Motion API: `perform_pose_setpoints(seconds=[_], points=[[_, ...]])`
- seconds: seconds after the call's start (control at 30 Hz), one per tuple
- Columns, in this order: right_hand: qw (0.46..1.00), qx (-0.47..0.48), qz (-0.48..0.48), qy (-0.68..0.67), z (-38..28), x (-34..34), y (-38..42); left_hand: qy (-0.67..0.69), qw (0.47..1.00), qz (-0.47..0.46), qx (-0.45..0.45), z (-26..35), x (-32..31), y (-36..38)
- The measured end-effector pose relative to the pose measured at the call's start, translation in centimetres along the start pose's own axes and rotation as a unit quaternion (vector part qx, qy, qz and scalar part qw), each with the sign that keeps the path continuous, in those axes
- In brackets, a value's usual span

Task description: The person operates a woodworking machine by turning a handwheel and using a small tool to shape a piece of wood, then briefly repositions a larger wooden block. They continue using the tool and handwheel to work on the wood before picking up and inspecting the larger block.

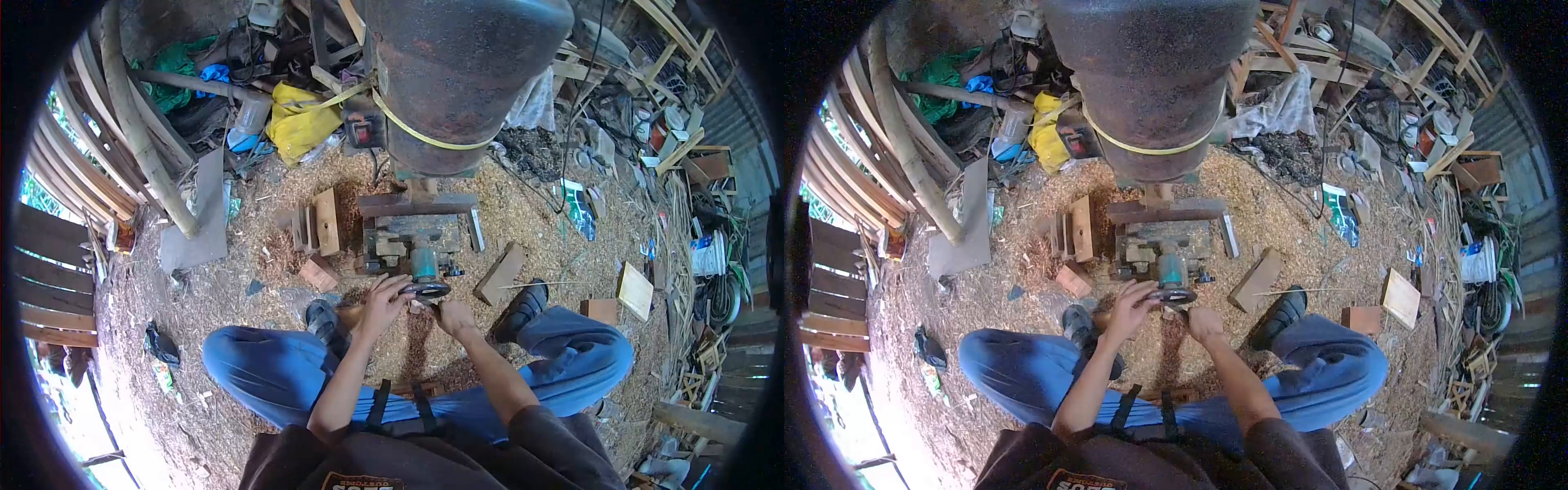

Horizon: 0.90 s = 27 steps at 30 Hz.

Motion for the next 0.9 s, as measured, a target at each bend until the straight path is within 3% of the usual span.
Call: perform_pose_setpoints(seconds=[0.2,0.33,0.43,0.47,0.5,0.53,0.6,0.63,0.7,0.83,0.87,0.9], points=[[0.994,-0.081,-0.053,0.056,-1.7,-0.3,-0.2,-0.034,0.999,0.015,0.005,0.2,-0.3,-0.1],[0.999,-0.018,-0.019,0.037,-0.3,-2.4,-1.9,-0.042,0.999,0.027,0.002,-0.1,-0.5,0.1],[0.995,-0.02,-0.085,0.047,1.0,-2.7,-1.5,-0.02,0.999,0.026,0.028,0.3,-1.2,0.3],[0.988,0.006,-0.134,-0.072,2.9,-4.3,-1.5,0.006,0.998,0.035,0.054,0.3,-1.5,0.1],[0.967,0.048,-0.165,-0.188,3.3,-4.6,-3.4,-0.026,0.999,0.004,0.026,0.4,-1.5,-0.3],[0.962,0.166,0.013,-0.216,3.1,-3.2,-3.6,-0.062,0.998,-0.018,-0.002,0.7,-1.7,-0.8],[0.946,0.232,0.092,-0.209,3.5,-3.5,-4.3,-0.058,0.998,-0.01,0.015,2.2,-1.1,-1.3],[0.969,0.173,-0.001,-0.179,4.2,-5.6,-4.6,-0.059,0.998,-0.016,0.026,1.7,-1.3,-0.1],[0.965,0.161,-0.017,-0.207,5.2,-8.2,-5.5,-0.039,0.998,-0.037,0.014,-0.7,-2.2,0.1],[0.963,0.163,-0.032,-0.211,5.8,-9.2,-6.7,-0.011,0.997,-0.071,0.023,0.5,-0.9,-1.0],[0.974,0.088,-0.119,-0.169,5.5,-8.3,-6.4,-0.005,0.997,-0.074,0.022,0.6,-0.8,-0.8],[0.976,0.081,-0.115,-0.165,5.1,-7.2,-5.4,-0.042,0.997,-0.066,0.016,0.5,-0.7,-0.7]])
Point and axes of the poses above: each hand's wrist, its own y-axis away from the middle knuckle, its own x-axis out of the back of the hand, z = x × y, the point moved 2 cm from there along -y, towards the middle knuckle, and after that the axes turned 10 degrees about -x, right-handed, at the moved point
